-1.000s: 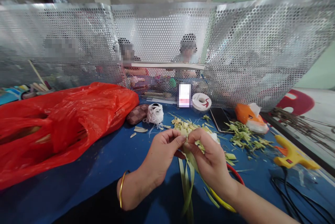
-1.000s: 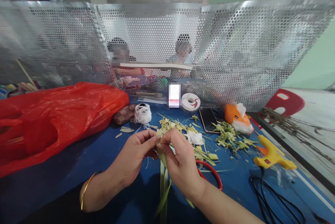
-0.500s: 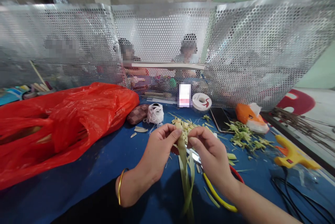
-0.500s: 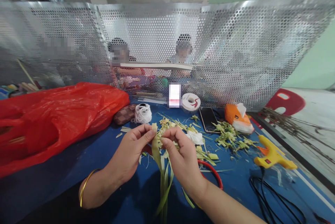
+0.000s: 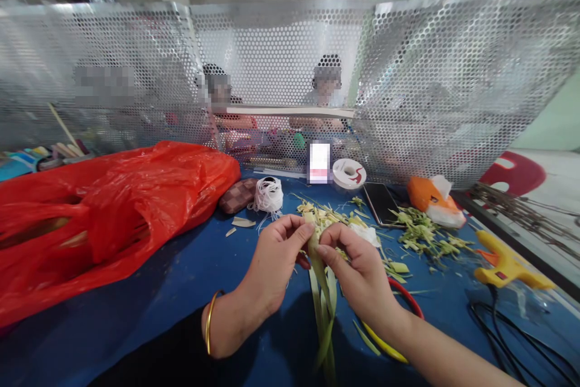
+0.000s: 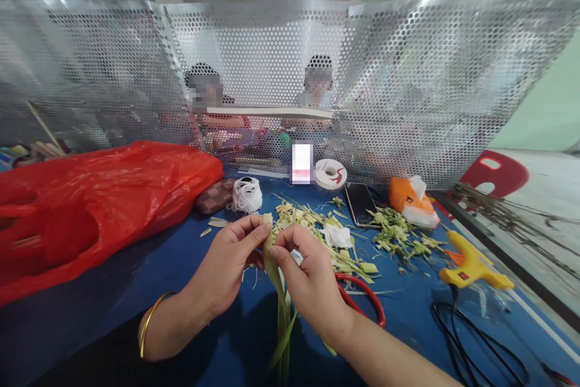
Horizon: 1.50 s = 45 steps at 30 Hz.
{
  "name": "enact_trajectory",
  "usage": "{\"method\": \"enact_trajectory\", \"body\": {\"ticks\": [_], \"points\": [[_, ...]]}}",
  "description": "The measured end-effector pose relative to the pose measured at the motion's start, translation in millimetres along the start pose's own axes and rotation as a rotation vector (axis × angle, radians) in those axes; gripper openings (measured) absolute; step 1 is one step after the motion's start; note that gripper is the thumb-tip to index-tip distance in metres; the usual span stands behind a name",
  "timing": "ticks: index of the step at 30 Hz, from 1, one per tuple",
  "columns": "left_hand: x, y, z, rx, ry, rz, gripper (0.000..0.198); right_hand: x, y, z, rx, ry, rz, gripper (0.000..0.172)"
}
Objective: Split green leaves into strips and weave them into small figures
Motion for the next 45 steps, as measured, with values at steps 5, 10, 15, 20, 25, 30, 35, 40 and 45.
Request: {"method": "enact_trajectory", "body": {"ticks": [5,10,15,20,25,30,35,40,45], "points": [[-3.0,-2.5,-2.1,0.018,-0.013,0.06,0.022,3.2,-3.3,-0.8,0.187,-0.252,0.001,0.014],[-7.7,-7.6,-1.4,0.022,0.022,0.102,0.022,4.1,-1.3,-2.8,0.233,-0.305,-0.056,0.014],[-13.3,-13.2,0.0,0.002,0.049,0.162,0.024,5.4,-2.5,-4.9,0.161,-0.375,-0.066,0.012],[-21.7,-22.6,2.9,-0.001,0.068,0.205,0.024,11.9,-3.1,-6.8,-0.036,-0.393,-0.137,0.01],[-24.2,-26.2,3.0,-0.005,0.065,0.245,0.024,4.9,-13.4,-2.1,0.015,-0.251,0.084,0.014],[-18.3,-17.8,1.0,0.031,0.015,0.214,0.025,-13.9,-14.7,2.1,0.202,-0.035,0.189,0.009],[-11.5,-10.7,-2.3,0.077,-0.023,0.197,0.025,-4.5,6.7,10.4,0.408,-0.119,0.049,0.07],[-10.5,-10.4,-6.8,0.036,-0.017,0.21,0.024,3.7,7.5,16.7,0.958,-0.655,0.286,0.034],[-10.0,-10.1,-5.1,0.045,-0.028,0.156,0.029,0.1,0.4,9.0,0.758,-0.454,0.201,0.016]]}}
Point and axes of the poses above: each hand's wrist, its own x-axis away from the middle knuckle, its own y-axis out of the palm, z = x × y, the point moved 1 cm from there along -x, towards the middle knuckle, and after that the axes turned 13 degrees about y, right-handed, at the moved point
